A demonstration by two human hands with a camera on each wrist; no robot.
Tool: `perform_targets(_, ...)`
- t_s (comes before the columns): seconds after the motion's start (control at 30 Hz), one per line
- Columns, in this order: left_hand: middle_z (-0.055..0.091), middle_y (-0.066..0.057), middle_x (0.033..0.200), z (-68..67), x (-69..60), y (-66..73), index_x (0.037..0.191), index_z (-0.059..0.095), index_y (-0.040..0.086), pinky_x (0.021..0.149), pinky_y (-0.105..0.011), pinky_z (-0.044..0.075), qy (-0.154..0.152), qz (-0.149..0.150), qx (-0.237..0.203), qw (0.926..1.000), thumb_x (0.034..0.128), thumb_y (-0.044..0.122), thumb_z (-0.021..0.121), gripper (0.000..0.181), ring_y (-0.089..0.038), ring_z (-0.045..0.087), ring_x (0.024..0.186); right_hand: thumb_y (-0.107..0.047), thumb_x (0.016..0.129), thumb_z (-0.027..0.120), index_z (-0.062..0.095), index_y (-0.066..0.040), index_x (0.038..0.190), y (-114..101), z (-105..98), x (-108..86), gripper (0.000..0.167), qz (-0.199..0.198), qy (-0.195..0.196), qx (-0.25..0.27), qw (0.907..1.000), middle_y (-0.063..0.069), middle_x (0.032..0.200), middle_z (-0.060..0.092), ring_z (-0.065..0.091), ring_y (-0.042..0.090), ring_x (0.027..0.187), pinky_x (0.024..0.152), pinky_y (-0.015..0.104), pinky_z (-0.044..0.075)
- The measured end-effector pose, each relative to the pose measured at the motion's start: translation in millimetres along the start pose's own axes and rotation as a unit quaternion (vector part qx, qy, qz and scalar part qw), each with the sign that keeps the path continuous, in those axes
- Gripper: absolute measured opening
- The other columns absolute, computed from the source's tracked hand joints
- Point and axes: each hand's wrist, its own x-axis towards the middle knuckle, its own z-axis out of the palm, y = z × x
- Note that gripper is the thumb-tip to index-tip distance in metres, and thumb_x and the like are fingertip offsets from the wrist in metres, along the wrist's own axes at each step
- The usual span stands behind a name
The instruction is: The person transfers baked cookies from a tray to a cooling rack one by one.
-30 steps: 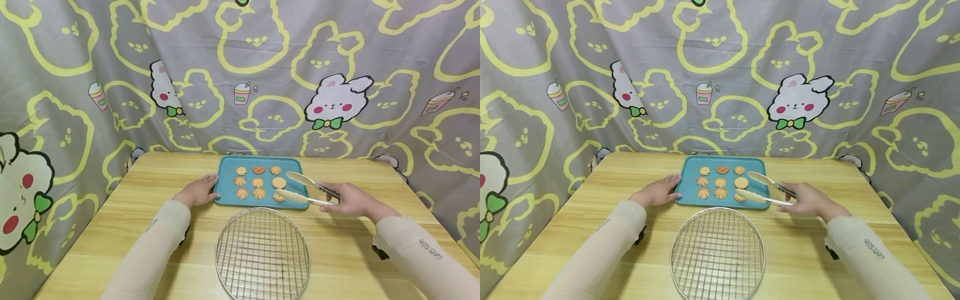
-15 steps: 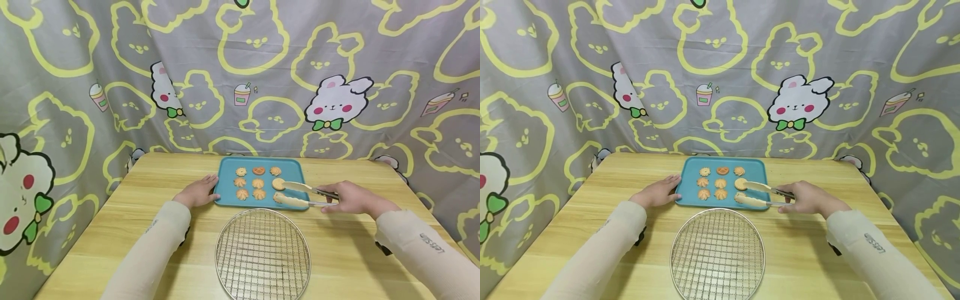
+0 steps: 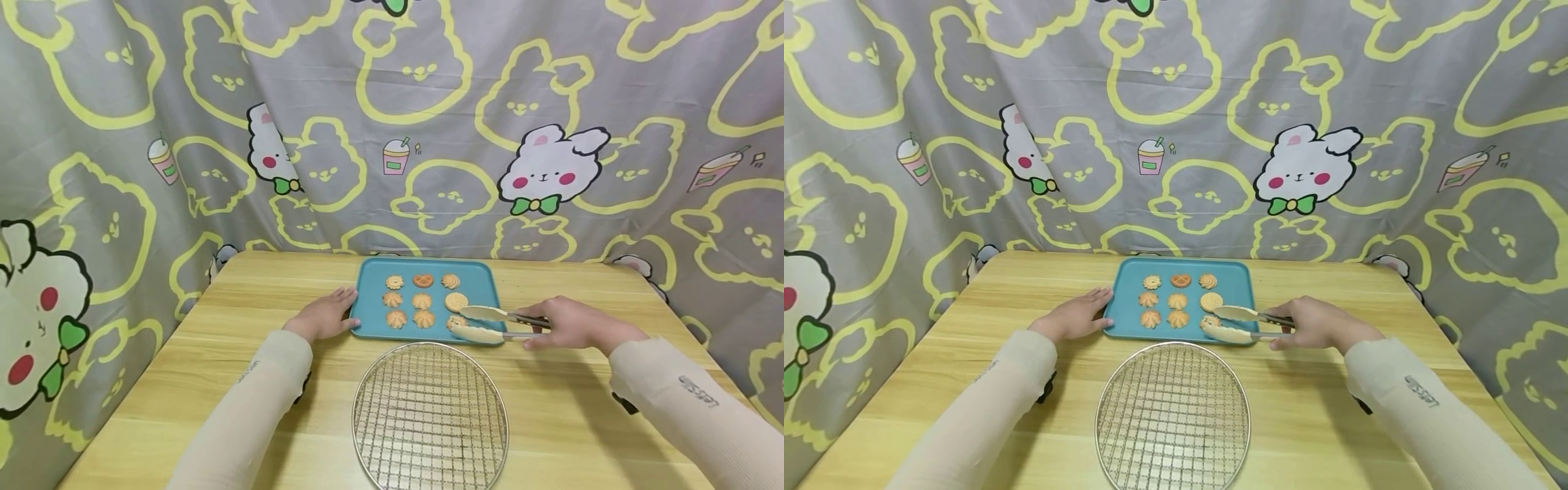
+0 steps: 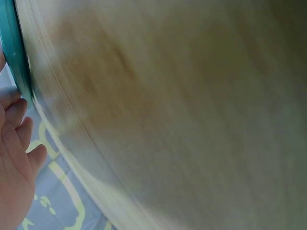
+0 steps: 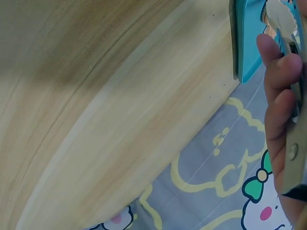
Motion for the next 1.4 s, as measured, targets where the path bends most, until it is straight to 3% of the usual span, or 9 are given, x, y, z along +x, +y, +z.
perform_targets(0.4,0.014,-0.008,0.158,1.6,1.3,-1.2,0.152,0.019,0.005,0.114,-0.043,0.018,0.001,0.001,-0.001,1.0,0.0982,0.047,0.046,0.074,-0.029,0.011,0.143,-0.042,0.083,0.073,0.057,0.002,0.13,-2.6,-1.4,6.9,0.067,0.012,-0.024,-0.01,0.9996,-0.009,0.07,0.053,0.042,0.009,0.06,0.061,0.031,0.036)
perform_targets(0.93,0.014,-0.008,0.158,0.9,0.3,0.9,0.153,0.018,0.006,0.114,-0.044,0.018,0.0,-0.002,-0.005,1.0,0.098,0.048,0.047,0.074,-0.028,0.011,0.143,-0.04,0.085,0.071,0.056,0.003,0.131,-9.4,-3.3,8.8,0.065,0.017,-0.033,-0.031,0.9988,-0.006,0.064,0.047,0.039,0.009,0.057,0.06,0.032,0.036)
perform_targets(1.4,0.013,-0.008,0.158,2.9,2.2,-1.2,0.153,0.018,0.007,0.114,-0.044,0.018,0.0,-0.002,-0.006,1.0,0.0982,0.048,0.046,0.074,-0.028,0.011,0.144,-0.043,0.087,0.068,0.057,-0.001,0.131,-5.8,-3.1,1.9,0.063,-0.006,0.019,-0.034,0.9992,-0.009,0.061,0.043,0.037,0.005,0.054,0.058,0.028,0.035)
